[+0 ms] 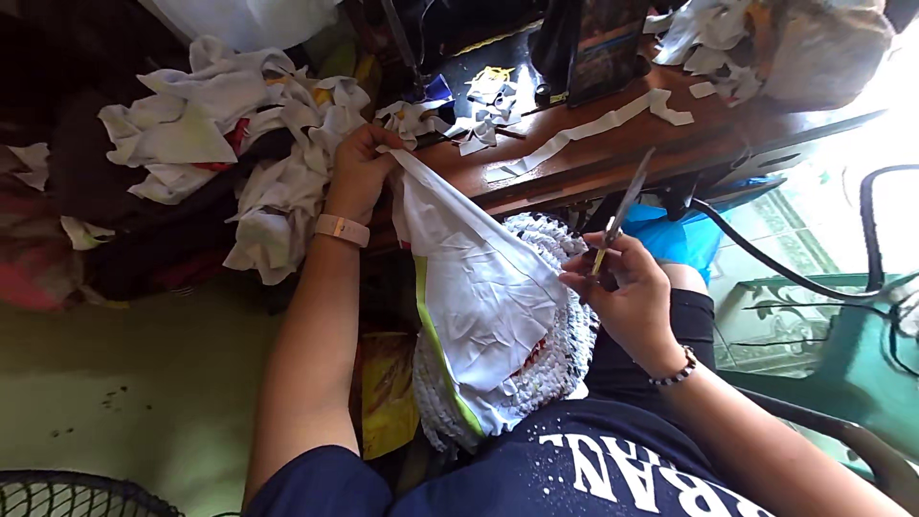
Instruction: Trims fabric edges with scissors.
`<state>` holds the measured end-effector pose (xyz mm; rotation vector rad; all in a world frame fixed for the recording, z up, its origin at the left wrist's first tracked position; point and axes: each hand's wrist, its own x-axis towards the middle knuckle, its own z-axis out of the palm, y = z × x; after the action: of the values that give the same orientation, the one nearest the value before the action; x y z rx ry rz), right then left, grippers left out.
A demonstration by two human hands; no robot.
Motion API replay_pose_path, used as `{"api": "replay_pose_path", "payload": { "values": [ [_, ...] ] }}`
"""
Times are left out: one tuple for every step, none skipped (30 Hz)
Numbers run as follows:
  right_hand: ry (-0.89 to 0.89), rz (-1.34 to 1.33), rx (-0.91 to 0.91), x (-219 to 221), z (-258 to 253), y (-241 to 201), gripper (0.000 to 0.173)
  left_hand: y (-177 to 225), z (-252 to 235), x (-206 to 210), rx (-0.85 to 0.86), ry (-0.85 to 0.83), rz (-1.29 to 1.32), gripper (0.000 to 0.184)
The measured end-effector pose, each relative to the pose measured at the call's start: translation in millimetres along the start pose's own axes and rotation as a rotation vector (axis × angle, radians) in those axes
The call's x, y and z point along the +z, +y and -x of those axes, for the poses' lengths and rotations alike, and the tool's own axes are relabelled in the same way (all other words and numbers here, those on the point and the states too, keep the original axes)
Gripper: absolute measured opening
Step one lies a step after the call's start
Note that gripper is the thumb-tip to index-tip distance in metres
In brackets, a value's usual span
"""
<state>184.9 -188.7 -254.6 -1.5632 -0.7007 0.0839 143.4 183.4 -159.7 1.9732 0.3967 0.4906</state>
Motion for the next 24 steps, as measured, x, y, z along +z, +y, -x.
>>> {"api": "replay_pose_path", "payload": {
  "values": [
    [-0.001, -0.007, 0.034, 0, -2, -1, 0.054, 0, 1, 0, 0.000, 0.001, 0.009, 0.019],
    [-0.003, -0.016, 0.062, 0, -3, -1, 0.054, 1, 2, -1, 0.000, 0.000, 0.017, 0.018],
    [-0.010, -0.023, 0.086, 1, -5, -2, 0.054, 2, 3, 0, -0.001, 0.004, 0.022, 0.017],
    [-0.018, -0.036, 0.108, 3, -5, -2, 0.055, 4, 4, 0, -0.001, 0.006, 0.030, 0.017],
    [-0.026, -0.053, 0.126, 4, -6, -2, 0.056, 5, 5, -1, -0.004, 0.009, 0.036, 0.016],
    [-0.035, -0.061, 0.141, 5, -6, 0, 0.058, 6, 7, -1, -0.011, 0.013, 0.043, 0.016],
    [-0.044, -0.062, 0.157, 6, -6, 2, 0.060, 7, 8, -2, -0.017, 0.014, 0.055, 0.017],
    [-0.054, -0.057, 0.172, 6, -6, 3, 0.063, 9, 10, -2, -0.025, 0.016, 0.070, 0.016],
    [-0.063, -0.051, 0.187, 5, -7, 5, 0.065, 10, 11, -3, -0.033, 0.016, 0.087, 0.016],
    [-0.071, -0.043, 0.198, 5, -7, 6, 0.065, 11, 13, -4, -0.034, 0.014, 0.102, 0.016],
    [-0.081, -0.041, 0.210, 4, -8, 6, 0.065, 13, 14, -5, -0.029, 0.013, 0.117, 0.016],
    [-0.093, -0.043, 0.227, 3, -8, 6, 0.065, 15, 17, -5, -0.021, 0.009, 0.132, 0.016],
    [-0.101, -0.052, 0.250, 3, -8, 5, 0.065, 16, 19, -6, -0.007, 0.005, 0.151, 0.017],
    [-0.102, -0.064, 0.276, 3, -9, 4, 0.064, 19, 22, -7, 0.011, 0.005, 0.173, 0.016],
    [-0.099, -0.072, 0.290, 3, -10, 4, 0.064, 24, 25, -7, 0.032, 0.005, 0.195, 0.016],
    [-0.095, -0.076, 0.293, 4, -11, 4, 0.065, 29, 29, -7, 0.063, 0.005, 0.212, 0.017],
    [-0.093, -0.077, 0.288, 5, -11, 3, 0.065, 35, 34, -7, 0.095, 0.006, 0.226, 0.018],
    [-0.094, -0.071, 0.274, 5, -11, 3, 0.066, 41, 39, -7, 0.129, 0.005, 0.232, 0.020],
    [-0.097, -0.065, 0.257, 6, -11, 3, 0.066, 46, 44, -8, 0.162, 0.002, 0.238, 0.023],
    [-0.100, -0.063, 0.245, 6, -11, 3, 0.066, 51, 50, -9, 0.192, -0.004, 0.243, 0.025],
    [-0.100, -0.062, 0.239, 6, -11, 3, 0.067, 56, 56, -11, 0.222, -0.008, 0.250, 0.026],
    [-0.102, -0.065, 0.239, 6, -11, 3, 0.067, 61, 62, -12, 0.249, -0.007, 0.255, 0.025],
    [-0.103, -0.070, 0.239, 6, -11, 3, 0.067, 66, 68, -14, 0.275, -0.004, 0.258, 0.024],
    [-0.103, -0.079, 0.239, 6, -11, 3, 0.068, 70, 74, -16, 0.305, -0.004, 0.266, 0.023]
  ]
}}
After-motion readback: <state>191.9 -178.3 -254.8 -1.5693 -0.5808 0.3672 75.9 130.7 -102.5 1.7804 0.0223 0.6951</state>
